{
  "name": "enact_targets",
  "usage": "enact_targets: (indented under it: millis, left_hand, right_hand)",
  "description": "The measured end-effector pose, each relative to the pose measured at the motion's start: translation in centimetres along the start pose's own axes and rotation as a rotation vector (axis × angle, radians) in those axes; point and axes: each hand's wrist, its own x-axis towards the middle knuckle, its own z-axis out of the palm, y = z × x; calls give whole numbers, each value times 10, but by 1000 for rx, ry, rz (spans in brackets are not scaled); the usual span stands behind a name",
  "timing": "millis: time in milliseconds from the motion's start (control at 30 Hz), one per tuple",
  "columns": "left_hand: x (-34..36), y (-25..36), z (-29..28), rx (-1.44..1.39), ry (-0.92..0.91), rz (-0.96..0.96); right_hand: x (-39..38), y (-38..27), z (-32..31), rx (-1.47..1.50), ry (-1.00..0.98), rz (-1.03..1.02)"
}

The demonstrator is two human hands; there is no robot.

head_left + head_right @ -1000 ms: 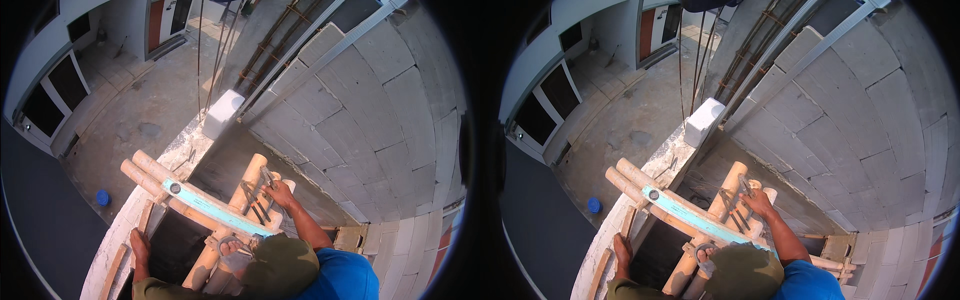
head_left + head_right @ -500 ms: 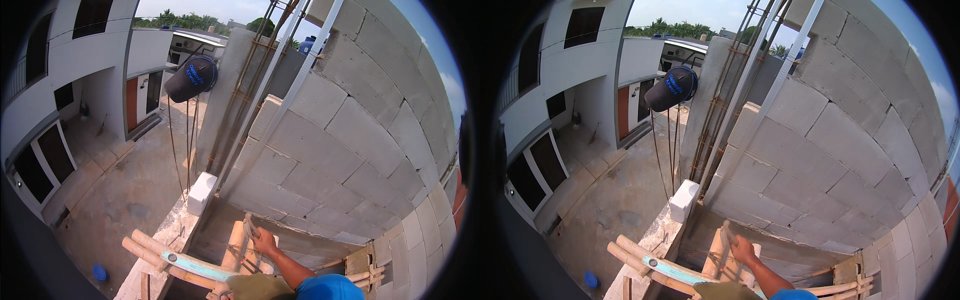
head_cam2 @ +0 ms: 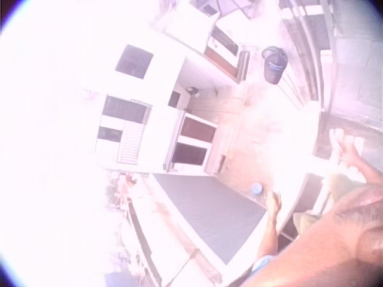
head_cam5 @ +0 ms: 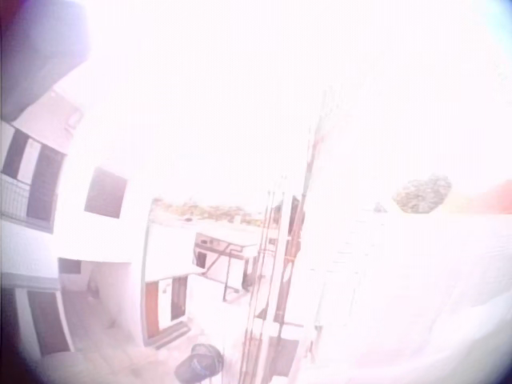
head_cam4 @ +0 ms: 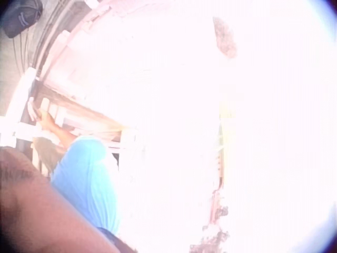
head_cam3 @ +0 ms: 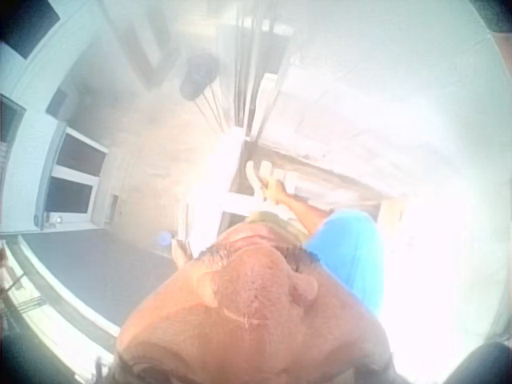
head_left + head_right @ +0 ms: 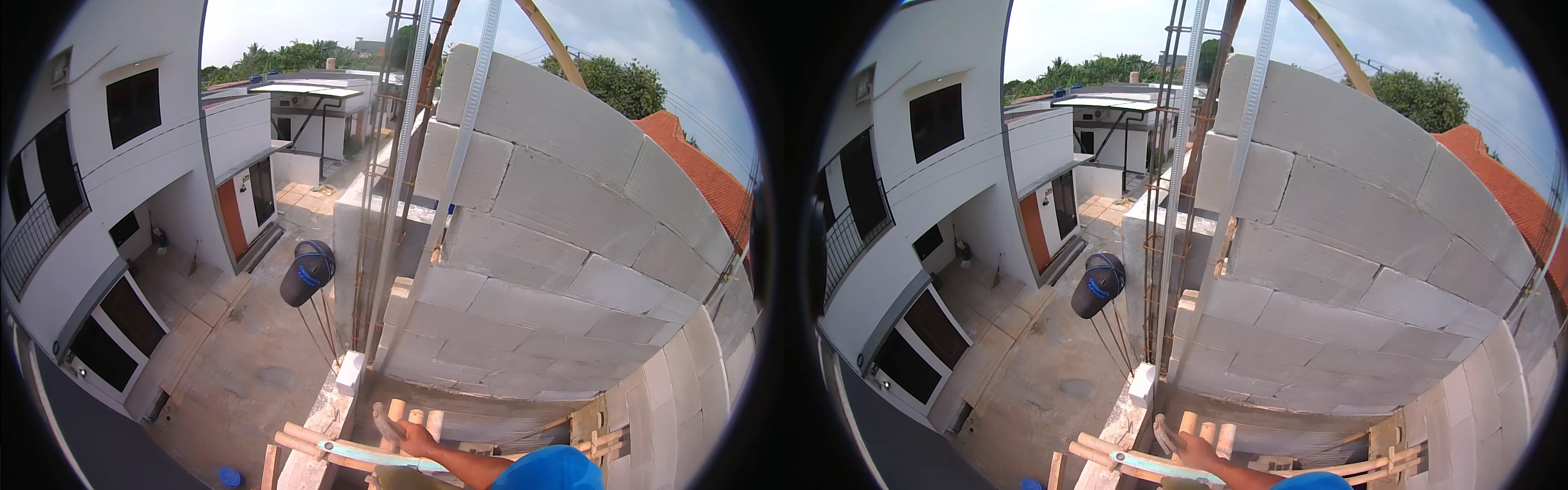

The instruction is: The person is constructing a bamboo scaffolding structure on a rooftop. They use a spirit level to measure and align bamboo poles, cut wooden planks with a hand saw, and secure the structure with a hammer and nails.

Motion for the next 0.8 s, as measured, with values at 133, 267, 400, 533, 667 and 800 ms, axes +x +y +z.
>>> enact_targets:
  millis: [133, 267, 400, 533, 667, 800]
  left_hand:
    - [-39, 214, 84, 761, -171, 643]
    - [-109, 458, 198, 809, -305, 311]
    - [-158, 549, 266, 841, -453, 305]
    - [-180, 580, 293, 823, -470, 381]
    - [-186, 581, 272, 888, -514, 444]
    - [-208, 600, 250, 965, -484, 410]
  right_hand:
    - [-65, -91, -50, 164, 49, -134]
    - [-111, -201, -108, 371, 74, -170]
    - [-130, -273, -160, 617, 155, -116]
    - [-120, -272, -185, 767, 199, -18]
    - [-108, -261, -201, 867, 229, 118]
    - [-95, -252, -219, 986, 286, 101]
